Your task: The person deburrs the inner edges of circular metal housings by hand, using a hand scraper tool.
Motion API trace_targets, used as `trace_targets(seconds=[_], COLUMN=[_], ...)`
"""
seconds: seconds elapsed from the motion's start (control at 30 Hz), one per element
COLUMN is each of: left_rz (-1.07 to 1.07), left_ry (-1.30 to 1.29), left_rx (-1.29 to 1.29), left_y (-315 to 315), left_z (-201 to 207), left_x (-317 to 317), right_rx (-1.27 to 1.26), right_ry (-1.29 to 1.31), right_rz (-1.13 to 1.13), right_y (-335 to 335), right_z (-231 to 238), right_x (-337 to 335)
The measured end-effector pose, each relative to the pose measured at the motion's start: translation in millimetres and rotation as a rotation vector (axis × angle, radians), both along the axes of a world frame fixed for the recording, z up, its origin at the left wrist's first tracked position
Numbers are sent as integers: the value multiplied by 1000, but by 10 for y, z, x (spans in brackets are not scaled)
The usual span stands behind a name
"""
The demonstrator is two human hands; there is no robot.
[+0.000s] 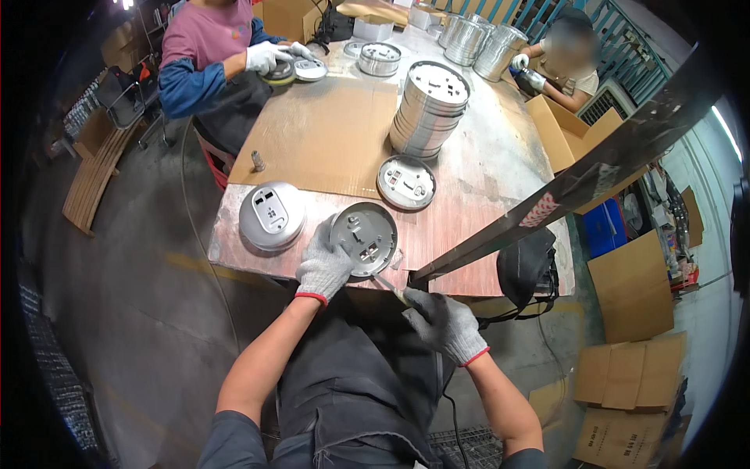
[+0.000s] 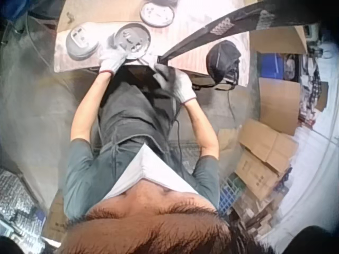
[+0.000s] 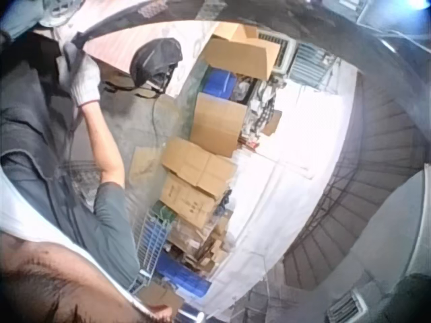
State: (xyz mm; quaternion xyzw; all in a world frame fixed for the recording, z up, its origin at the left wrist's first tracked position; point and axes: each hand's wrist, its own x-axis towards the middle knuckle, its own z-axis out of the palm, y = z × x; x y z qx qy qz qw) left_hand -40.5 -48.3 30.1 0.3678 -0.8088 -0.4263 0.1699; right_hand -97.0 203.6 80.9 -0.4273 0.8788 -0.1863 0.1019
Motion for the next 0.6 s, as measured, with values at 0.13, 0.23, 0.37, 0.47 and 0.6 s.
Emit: trace_targets(seconds=[0.13,0.23,0.37,0.47,0.6], left_rz=[-48,-30,55,33,32], left_ry=[353,364,450,429,537], left_rx=[-100,20,48,-7,48], left_y=[-18,-11,103,165,182], left_z=[-298,-363,-310,-249,-378], left_x=[9,3,98,160,211], right_rx=[35,-50,-31,-80,-11], right_ry=[17,-106,-292,-286,-278], right_rz=[39,42,-3,43,77], right_y=[-39,-149,-306,-352,-431], right_z=[266,362,410,355,399], right_x=[-9,-40,4,10,33])
